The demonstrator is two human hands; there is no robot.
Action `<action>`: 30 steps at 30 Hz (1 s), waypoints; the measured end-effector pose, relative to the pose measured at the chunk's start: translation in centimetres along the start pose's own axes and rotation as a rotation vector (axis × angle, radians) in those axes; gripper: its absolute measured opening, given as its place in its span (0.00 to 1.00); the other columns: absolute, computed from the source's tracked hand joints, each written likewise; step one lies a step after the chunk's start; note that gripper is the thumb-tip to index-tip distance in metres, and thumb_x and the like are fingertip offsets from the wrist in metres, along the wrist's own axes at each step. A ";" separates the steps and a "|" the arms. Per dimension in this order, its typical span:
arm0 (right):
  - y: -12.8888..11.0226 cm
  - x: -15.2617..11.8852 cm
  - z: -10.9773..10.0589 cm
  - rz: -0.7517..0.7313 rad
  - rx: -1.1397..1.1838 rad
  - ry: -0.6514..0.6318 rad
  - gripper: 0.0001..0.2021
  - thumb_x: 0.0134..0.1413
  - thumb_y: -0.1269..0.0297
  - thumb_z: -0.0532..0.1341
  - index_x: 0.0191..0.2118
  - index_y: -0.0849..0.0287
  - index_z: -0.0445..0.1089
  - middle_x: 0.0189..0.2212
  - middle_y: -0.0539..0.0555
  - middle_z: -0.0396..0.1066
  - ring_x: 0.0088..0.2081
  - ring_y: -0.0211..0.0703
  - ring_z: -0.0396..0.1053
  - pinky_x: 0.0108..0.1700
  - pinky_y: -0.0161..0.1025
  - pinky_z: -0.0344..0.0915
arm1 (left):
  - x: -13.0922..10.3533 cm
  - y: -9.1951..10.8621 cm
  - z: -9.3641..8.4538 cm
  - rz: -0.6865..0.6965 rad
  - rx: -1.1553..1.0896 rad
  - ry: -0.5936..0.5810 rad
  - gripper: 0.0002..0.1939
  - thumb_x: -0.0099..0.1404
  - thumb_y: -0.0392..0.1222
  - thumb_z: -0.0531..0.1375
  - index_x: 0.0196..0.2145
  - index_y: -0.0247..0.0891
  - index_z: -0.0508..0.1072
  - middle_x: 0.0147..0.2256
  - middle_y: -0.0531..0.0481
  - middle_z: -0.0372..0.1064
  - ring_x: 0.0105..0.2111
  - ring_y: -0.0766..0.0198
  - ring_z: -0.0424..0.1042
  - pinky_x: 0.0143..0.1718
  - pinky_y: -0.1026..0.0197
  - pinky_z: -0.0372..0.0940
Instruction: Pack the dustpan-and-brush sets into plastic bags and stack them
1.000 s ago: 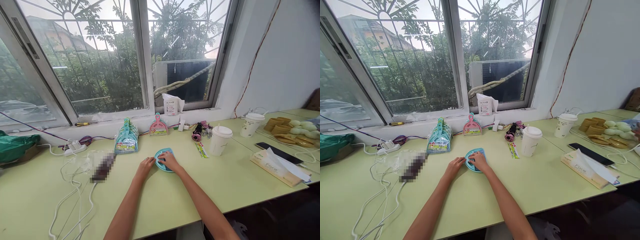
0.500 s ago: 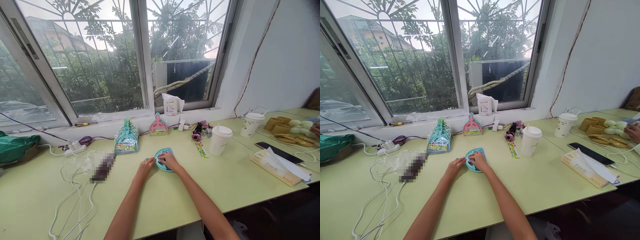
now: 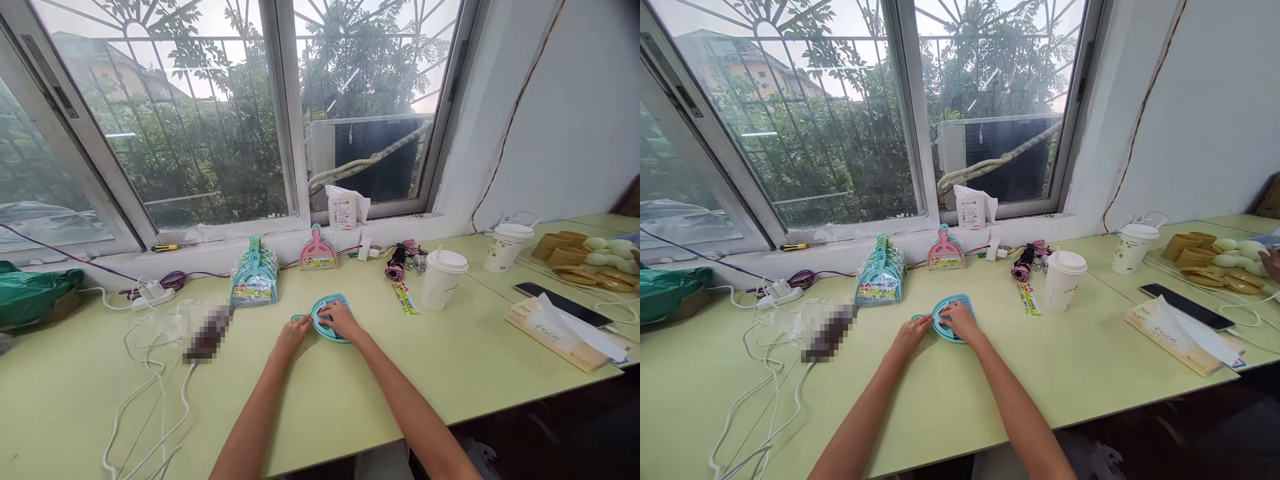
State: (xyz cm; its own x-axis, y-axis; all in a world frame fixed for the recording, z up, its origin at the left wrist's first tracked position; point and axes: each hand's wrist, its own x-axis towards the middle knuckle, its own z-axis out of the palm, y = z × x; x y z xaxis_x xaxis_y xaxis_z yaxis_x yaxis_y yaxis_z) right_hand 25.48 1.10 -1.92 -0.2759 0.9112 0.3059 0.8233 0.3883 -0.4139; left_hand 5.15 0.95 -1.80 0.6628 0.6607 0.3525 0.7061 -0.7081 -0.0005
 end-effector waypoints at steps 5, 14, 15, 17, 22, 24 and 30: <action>-0.7 -0.4 -0.9 -0.001 -0.012 0.019 0.11 0.52 0.59 0.63 0.42 0.49 0.76 0.44 0.49 0.74 0.47 0.49 0.63 0.48 0.43 0.58 | -0.2 -0.1 0.2 0.021 -0.124 0.088 0.20 0.60 0.25 0.51 0.46 0.41 0.72 0.48 0.43 0.70 0.44 0.58 0.72 0.44 0.56 0.67; -3.5 -0.3 -1.2 0.300 0.171 0.410 0.11 0.50 0.55 0.61 0.36 0.55 0.74 0.37 0.52 0.74 0.44 0.46 0.67 0.45 0.39 0.61 | 1.7 2.3 -1.0 -0.515 -1.166 0.437 0.28 0.63 0.47 0.56 0.59 0.41 0.57 0.59 0.39 0.56 0.56 0.51 0.61 0.56 0.46 0.56; -3.5 -0.2 -1.0 0.325 0.192 0.454 0.11 0.51 0.55 0.60 0.36 0.56 0.73 0.37 0.52 0.74 0.43 0.46 0.67 0.45 0.39 0.61 | 1.9 2.7 -0.7 -0.535 -1.342 0.313 0.28 0.61 0.49 0.57 0.57 0.40 0.59 0.56 0.39 0.60 0.54 0.50 0.64 0.53 0.47 0.59; -3.2 0.1 -0.9 0.320 0.235 0.467 0.12 0.53 0.55 0.58 0.35 0.56 0.73 0.37 0.53 0.74 0.42 0.46 0.68 0.45 0.39 0.61 | 2.1 3.3 0.1 -0.573 -1.565 0.116 0.27 0.56 0.49 0.62 0.52 0.39 0.65 0.51 0.39 0.66 0.50 0.50 0.67 0.49 0.50 0.62; 1.8 -0.4 -3.3 0.480 0.147 0.553 0.16 0.59 0.61 0.49 0.41 0.57 0.72 0.45 0.58 0.71 0.45 0.47 0.67 0.47 0.42 0.61 | 2.0 2.1 1.1 -0.799 -1.641 0.182 0.25 0.49 0.42 0.66 0.46 0.42 0.67 0.43 0.45 0.70 0.44 0.55 0.70 0.43 0.55 0.65; 5.0 -1.5 -4.5 0.650 -0.052 0.645 0.18 0.58 0.63 0.51 0.51 0.60 0.67 0.57 0.62 0.61 0.58 0.54 0.55 0.55 0.49 0.55 | 1.8 0.7 0.9 -0.869 -1.619 0.284 0.24 0.48 0.40 0.66 0.44 0.43 0.66 0.41 0.47 0.70 0.41 0.58 0.71 0.41 0.57 0.65; 9.9 -3.7 -5.1 0.788 -0.180 0.358 0.20 0.58 0.66 0.52 0.54 0.66 0.64 0.58 0.70 0.58 0.61 0.59 0.51 0.59 0.61 0.42 | 1.2 -2.9 0.8 -0.926 -1.536 0.475 0.21 0.50 0.40 0.65 0.42 0.43 0.66 0.39 0.49 0.69 0.39 0.61 0.71 0.40 0.60 0.65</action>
State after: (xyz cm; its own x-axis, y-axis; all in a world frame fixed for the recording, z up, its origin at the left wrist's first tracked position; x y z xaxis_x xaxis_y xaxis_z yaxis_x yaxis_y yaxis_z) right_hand 37.20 0.87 -2.77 0.5520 0.7953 0.2507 0.7823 -0.3898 -0.4859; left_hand 4.06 4.01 -2.13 -0.0639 0.9965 -0.0546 -0.2407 0.0377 0.9699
